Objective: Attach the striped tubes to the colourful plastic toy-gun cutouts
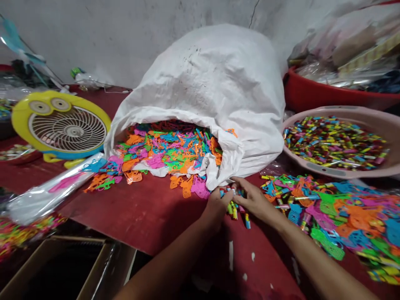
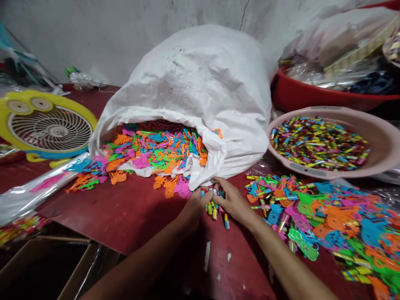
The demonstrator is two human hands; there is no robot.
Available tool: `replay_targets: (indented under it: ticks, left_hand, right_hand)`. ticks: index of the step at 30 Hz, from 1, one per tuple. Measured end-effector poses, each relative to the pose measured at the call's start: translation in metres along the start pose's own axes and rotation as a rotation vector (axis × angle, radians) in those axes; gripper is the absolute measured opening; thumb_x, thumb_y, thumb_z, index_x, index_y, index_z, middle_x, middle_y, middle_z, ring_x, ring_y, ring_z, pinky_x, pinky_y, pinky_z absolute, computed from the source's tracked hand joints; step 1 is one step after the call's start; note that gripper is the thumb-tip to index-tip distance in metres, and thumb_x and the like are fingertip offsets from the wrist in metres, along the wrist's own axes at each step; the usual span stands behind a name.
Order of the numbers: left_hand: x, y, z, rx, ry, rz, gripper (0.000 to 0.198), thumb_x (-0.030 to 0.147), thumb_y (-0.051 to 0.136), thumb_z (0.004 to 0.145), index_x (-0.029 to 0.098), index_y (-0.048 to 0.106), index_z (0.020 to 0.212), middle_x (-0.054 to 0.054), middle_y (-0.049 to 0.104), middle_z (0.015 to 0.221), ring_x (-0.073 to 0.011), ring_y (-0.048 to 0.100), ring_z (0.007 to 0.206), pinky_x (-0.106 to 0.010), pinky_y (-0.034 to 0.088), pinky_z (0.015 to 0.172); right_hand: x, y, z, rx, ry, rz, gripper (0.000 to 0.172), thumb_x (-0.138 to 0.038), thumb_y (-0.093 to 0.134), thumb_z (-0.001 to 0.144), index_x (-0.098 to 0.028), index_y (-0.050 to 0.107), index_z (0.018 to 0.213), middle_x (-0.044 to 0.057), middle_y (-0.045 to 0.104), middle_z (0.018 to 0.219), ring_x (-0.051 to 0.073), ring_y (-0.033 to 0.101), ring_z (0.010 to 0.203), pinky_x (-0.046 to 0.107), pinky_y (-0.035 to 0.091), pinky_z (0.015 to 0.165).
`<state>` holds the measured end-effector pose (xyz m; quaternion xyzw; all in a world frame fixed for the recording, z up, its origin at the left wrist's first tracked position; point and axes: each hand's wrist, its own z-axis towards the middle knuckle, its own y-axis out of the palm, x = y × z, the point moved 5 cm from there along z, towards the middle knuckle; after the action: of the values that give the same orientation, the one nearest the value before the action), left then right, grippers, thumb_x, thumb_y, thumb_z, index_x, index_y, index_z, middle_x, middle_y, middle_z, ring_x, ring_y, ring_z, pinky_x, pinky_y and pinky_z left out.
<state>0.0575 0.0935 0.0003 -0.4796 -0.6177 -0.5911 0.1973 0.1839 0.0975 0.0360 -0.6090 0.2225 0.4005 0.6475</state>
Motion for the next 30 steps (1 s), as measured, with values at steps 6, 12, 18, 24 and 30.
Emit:
replay_targets:
  ticks: [6, 12, 18, 24, 30]
  left_hand:
    - [-0.004, 0.000, 0.007, 0.024, -0.066, -0.124, 0.031, 0.027, 0.079, 0.061, 0.016, 0.062, 0.084, -0.002, 0.064, 0.072, -0.0159, 0.059, 0.062, -0.027, 0.046, 0.059]
    - [-0.014, -0.011, 0.017, 0.153, -0.149, -0.177, 0.029, 0.014, 0.076, 0.055, 0.015, 0.062, 0.080, 0.001, 0.063, 0.064, -0.0137, 0.057, 0.052, -0.025, 0.044, 0.050]
    - [-0.016, -0.013, 0.017, 0.124, -0.212, -0.274, 0.021, 0.018, 0.076, 0.059, 0.010, 0.064, 0.074, -0.003, 0.065, 0.062, -0.0138, 0.059, 0.053, -0.026, 0.046, 0.055]
    - [-0.021, -0.011, 0.009, 0.040, -0.326, -0.339, 0.013, 0.015, 0.074, 0.066, 0.009, 0.063, 0.062, -0.005, 0.063, 0.058, -0.0139, 0.060, 0.055, -0.027, 0.048, 0.063]
    - [-0.020, -0.023, -0.001, 0.040, -0.352, -0.398, 0.013, 0.016, 0.075, 0.071, 0.009, 0.064, 0.069, -0.007, 0.066, 0.067, -0.0155, 0.063, 0.062, -0.028, 0.051, 0.067]
  right_hand:
    - [0.002, 0.007, -0.007, 0.014, -0.041, -0.101, 0.067, -0.034, 0.056, 0.088, -0.019, 0.034, 0.149, 0.011, 0.061, 0.123, 0.023, 0.061, 0.110, 0.039, 0.050, 0.094]
    - [-0.005, 0.000, -0.014, 0.071, -0.122, -0.207, 0.066, -0.037, 0.056, 0.092, -0.024, 0.029, 0.152, 0.012, 0.049, 0.142, 0.026, 0.048, 0.131, 0.046, 0.040, 0.108]
    - [-0.046, 0.007, -0.045, 0.176, -0.368, -0.584, 0.050, -0.026, 0.057, 0.093, -0.030, 0.048, 0.142, 0.012, 0.060, 0.120, 0.029, 0.056, 0.110, 0.047, 0.047, 0.091]
    - [-0.041, 0.045, -0.064, 0.032, -0.532, -0.646, 0.045, -0.012, 0.050, 0.094, -0.027, 0.056, 0.136, 0.015, 0.061, 0.123, 0.027, 0.058, 0.109, 0.044, 0.051, 0.088]
    - [-0.043, 0.042, -0.069, 0.111, -0.484, -0.451, 0.044, -0.015, 0.051, 0.096, -0.035, 0.058, 0.134, 0.009, 0.067, 0.110, 0.023, 0.064, 0.100, 0.039, 0.055, 0.084]
